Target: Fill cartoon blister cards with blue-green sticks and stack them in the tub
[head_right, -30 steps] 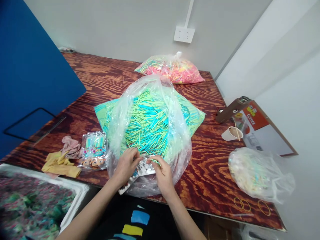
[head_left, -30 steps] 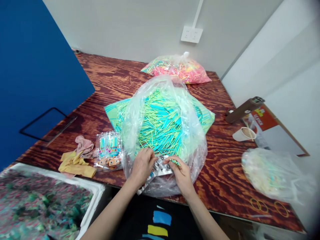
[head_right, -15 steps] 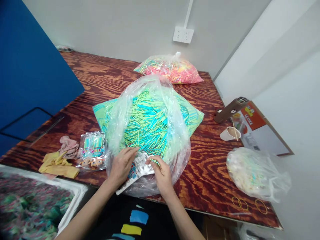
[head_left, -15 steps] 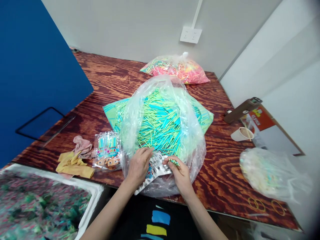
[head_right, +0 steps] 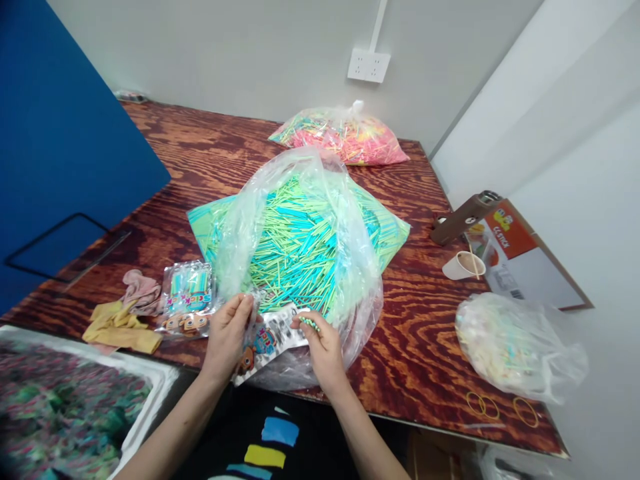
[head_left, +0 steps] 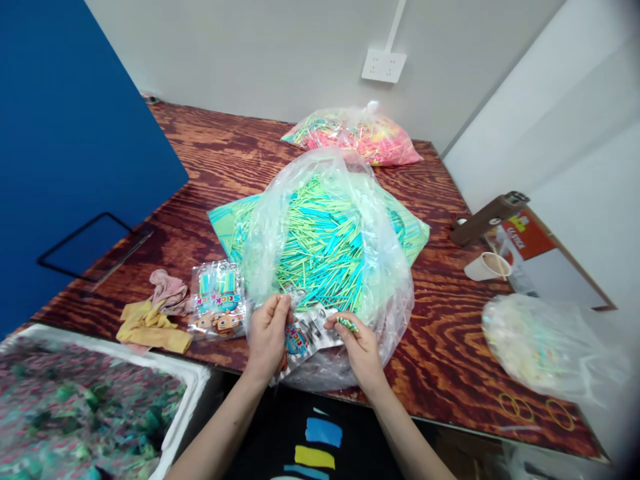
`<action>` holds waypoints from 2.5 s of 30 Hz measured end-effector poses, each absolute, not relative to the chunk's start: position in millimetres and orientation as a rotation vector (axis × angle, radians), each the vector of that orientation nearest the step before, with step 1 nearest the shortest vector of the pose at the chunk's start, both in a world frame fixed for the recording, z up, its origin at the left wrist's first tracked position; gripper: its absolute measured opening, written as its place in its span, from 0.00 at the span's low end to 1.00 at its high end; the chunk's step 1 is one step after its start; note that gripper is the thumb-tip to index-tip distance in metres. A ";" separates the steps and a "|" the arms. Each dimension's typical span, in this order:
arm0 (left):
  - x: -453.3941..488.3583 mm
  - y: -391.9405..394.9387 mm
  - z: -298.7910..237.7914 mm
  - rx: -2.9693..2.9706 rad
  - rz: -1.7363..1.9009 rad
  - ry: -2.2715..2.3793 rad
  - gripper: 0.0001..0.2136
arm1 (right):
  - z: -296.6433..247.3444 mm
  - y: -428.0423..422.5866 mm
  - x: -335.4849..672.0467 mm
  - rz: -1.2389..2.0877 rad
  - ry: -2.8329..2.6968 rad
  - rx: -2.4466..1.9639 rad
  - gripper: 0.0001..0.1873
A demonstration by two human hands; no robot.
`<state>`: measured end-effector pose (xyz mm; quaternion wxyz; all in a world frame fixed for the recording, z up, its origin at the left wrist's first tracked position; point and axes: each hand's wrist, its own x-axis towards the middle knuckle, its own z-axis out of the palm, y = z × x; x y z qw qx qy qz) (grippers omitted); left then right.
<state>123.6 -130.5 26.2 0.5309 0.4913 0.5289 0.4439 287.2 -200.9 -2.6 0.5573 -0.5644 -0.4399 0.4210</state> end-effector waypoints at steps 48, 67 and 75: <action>134.3 -148.1 28.1 1.516 0.922 0.890 0.10 | 60.7 -182.9 277.6 1.366 -0.756 -1.120 0.24; 134.9 -149.4 34.8 0.915 1.014 0.847 0.08 | 69.1 -191.3 272.3 0.518 -1.632 -1.489 0.07; 110.2 -141.9 51.3 0.871 0.924 0.863 0.08 | 76.1 -195.1 274.9 0.997 -1.256 -1.291 0.11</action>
